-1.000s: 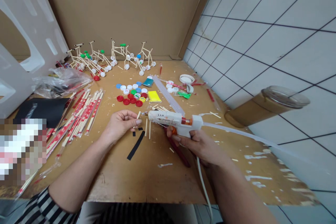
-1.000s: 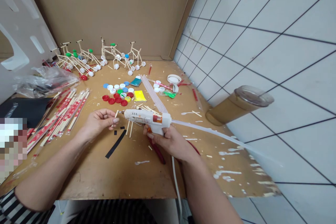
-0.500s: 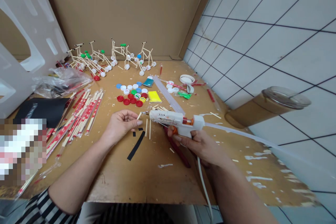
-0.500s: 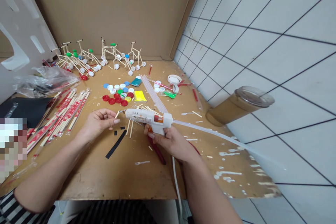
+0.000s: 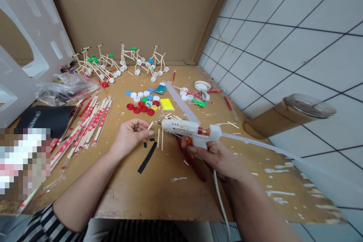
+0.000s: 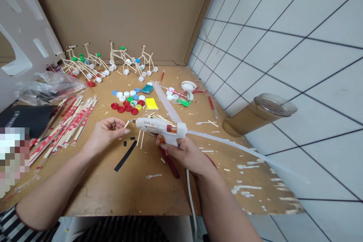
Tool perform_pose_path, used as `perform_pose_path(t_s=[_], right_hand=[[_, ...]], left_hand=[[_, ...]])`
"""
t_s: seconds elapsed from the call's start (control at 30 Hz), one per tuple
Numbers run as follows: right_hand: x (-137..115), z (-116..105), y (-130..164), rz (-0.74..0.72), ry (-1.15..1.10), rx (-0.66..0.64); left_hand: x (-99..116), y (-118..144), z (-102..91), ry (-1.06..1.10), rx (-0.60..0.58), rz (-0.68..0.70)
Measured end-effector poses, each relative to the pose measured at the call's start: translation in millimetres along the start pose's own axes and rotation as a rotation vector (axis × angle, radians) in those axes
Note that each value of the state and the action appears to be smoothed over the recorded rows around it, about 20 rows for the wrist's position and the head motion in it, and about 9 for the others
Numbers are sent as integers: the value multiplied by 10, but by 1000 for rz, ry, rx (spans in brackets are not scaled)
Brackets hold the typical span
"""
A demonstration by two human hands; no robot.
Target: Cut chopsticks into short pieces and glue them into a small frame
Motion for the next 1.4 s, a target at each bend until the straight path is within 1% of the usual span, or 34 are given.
perform_pose_path(t_s=[0.1,0.2,0.47,0.8,0.93,1.07,1.17,1.2,1.27,1.4], right_hand=[[-9,-9,0,-7,-8,20],[-1,-3,7,17,-39,18],[-4,-3,-4,64,-75,5],[58,-40,5,77,-132,72],[92,-29,8,104,-113,60],[62,-58,4,106,-126,102],[65,-102,-3,146,-130,130],[84,-137,-4,170,-133,162],[144,-251,2,223,-159,279],[323,-572,102,287,-352,640]], left_hand=[[2,2,-2,-17,0,20],[6,0,-8,-25,5,26],[-11,-10,-6,22,-10,-18],[-16,-4,0,63,-30,-58],[-35,-3,16,77,-57,-70],[-36,14,25,89,-90,-65],[-17,35,12,114,-88,-72],[-6,41,4,122,-79,-74],[13,47,-11,125,-57,-79],[23,41,-30,121,-34,-77]])
Point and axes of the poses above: each hand's wrist, its own y-axis away from the middle knuckle, its own z-axis out of the palm, x = y × z, the point moved 7 cm from there along -y, towards the middle knuckle, and after that the axes turned 7 degrees about x, right-handed, at the moved point
